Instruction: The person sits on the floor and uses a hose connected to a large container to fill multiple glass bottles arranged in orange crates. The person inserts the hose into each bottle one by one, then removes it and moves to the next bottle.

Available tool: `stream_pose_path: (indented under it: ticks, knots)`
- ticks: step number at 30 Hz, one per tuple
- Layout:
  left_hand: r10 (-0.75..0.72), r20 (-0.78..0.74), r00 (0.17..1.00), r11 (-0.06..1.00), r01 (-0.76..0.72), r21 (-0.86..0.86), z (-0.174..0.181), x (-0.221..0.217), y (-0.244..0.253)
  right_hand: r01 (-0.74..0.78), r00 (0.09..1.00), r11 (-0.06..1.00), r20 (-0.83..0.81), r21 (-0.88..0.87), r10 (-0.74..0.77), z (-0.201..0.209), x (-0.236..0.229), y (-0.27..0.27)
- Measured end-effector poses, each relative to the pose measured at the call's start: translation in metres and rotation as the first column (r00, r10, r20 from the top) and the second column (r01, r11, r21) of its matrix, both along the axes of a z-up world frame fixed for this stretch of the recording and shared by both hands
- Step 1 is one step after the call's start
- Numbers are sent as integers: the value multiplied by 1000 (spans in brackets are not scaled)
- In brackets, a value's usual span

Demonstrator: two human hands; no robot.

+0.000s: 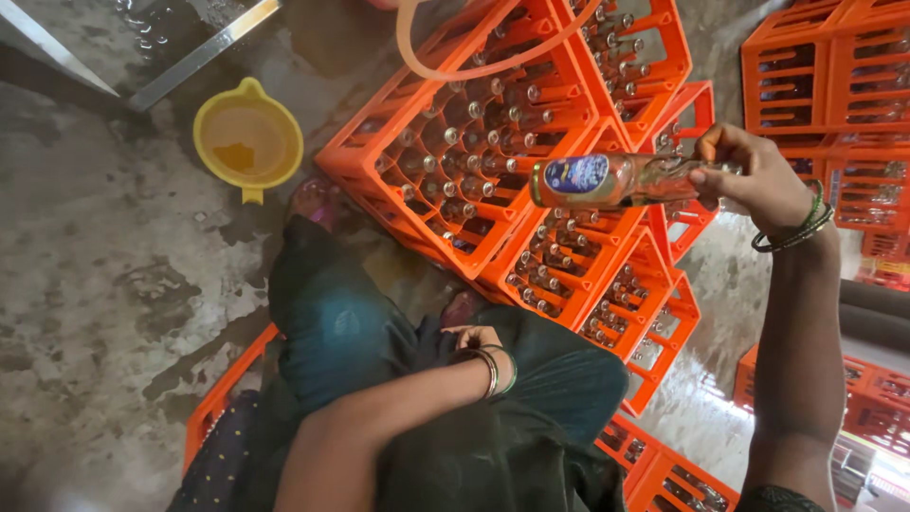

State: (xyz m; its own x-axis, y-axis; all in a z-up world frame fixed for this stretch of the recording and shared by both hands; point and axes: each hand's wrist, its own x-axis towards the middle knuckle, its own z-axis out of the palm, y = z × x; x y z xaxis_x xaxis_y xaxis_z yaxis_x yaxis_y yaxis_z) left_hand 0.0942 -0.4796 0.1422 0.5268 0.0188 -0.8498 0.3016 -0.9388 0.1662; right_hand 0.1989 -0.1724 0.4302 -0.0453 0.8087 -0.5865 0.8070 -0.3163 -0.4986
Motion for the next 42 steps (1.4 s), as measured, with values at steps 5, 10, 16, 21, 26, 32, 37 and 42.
stream_pose_path:
  ticks: [5,10,16,21,26,32,37,42]
  knots:
    - [-8,0,1000,1000,8,12,0,-4,-1,2,998,999,57,50,-4,-3,-11,2]
    - [-10,-3,1000,1000,10,15,-1,-4,1,-157,987,980,50,118,152,-17,-15,0]
    - [-32,-22,999,999,32,7,0,-5,-6,-559,812,806,325,194,485,-43,-32,-17]
    - [-32,-40,999,999,32,2,-2,-3,-7,-822,474,570,551,-4,687,-71,-39,-24]
    - [-27,-43,999,1000,26,-11,1,8,-6,-927,323,376,526,6,787,-83,-31,-32]
    - [-38,-56,998,999,38,0,-1,15,-9,-860,436,505,419,-66,797,-92,-15,-31]
    - [-47,-87,995,999,48,13,-9,13,-9,-781,589,625,330,-1,737,-104,-3,-24]
    - [-44,-106,993,999,47,26,-15,16,-9,-774,603,633,322,12,730,-115,3,-27]
